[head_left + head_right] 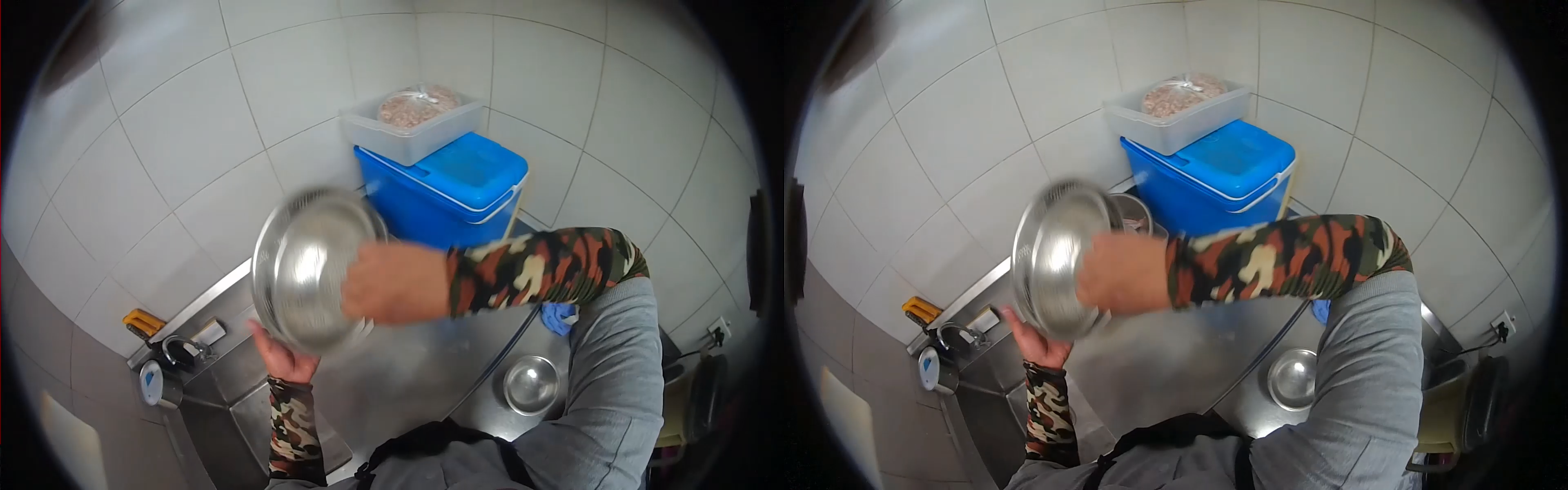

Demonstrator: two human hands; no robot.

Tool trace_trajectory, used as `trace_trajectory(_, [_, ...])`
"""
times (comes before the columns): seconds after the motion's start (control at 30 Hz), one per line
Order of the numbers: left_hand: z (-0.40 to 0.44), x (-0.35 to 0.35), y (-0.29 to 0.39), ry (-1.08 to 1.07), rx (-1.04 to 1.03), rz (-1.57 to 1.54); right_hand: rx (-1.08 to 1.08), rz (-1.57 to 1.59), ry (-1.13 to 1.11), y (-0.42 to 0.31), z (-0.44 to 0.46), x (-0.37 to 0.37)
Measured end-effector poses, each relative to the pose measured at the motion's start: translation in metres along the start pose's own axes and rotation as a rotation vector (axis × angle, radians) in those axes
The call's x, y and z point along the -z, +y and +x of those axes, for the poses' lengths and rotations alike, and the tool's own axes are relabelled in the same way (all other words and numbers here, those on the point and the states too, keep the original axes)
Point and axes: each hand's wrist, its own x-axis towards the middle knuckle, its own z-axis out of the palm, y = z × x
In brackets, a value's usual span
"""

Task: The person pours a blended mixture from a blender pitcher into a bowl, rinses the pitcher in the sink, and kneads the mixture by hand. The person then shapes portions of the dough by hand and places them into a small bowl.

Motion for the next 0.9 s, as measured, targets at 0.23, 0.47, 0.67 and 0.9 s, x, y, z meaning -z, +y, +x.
trace_trajectory(0.23, [-0.057,0.095,-0.051,0.457,0.268,-0.064,0.047,0.533,-0.21,-0.013,-0.012,0.005])
trace_trajectory(0.47, [-0.129,0.144,-0.037,0.824,0.422,0.256,-0.463,-0.264,0.075,0.174,-0.015,0.047])
trace_trajectory(0.67, [-0.135,0.17,-0.031,0.931,0.329,0.574,-1.02,-0.297,0.082,0.156,-0.014,0.055])
trace_trajectory(0.9, [-0.145,0.183,0.014,0.837,0.623,0.674,-1.12,0.577,0.541,-0.15,-0.053,-0.016])
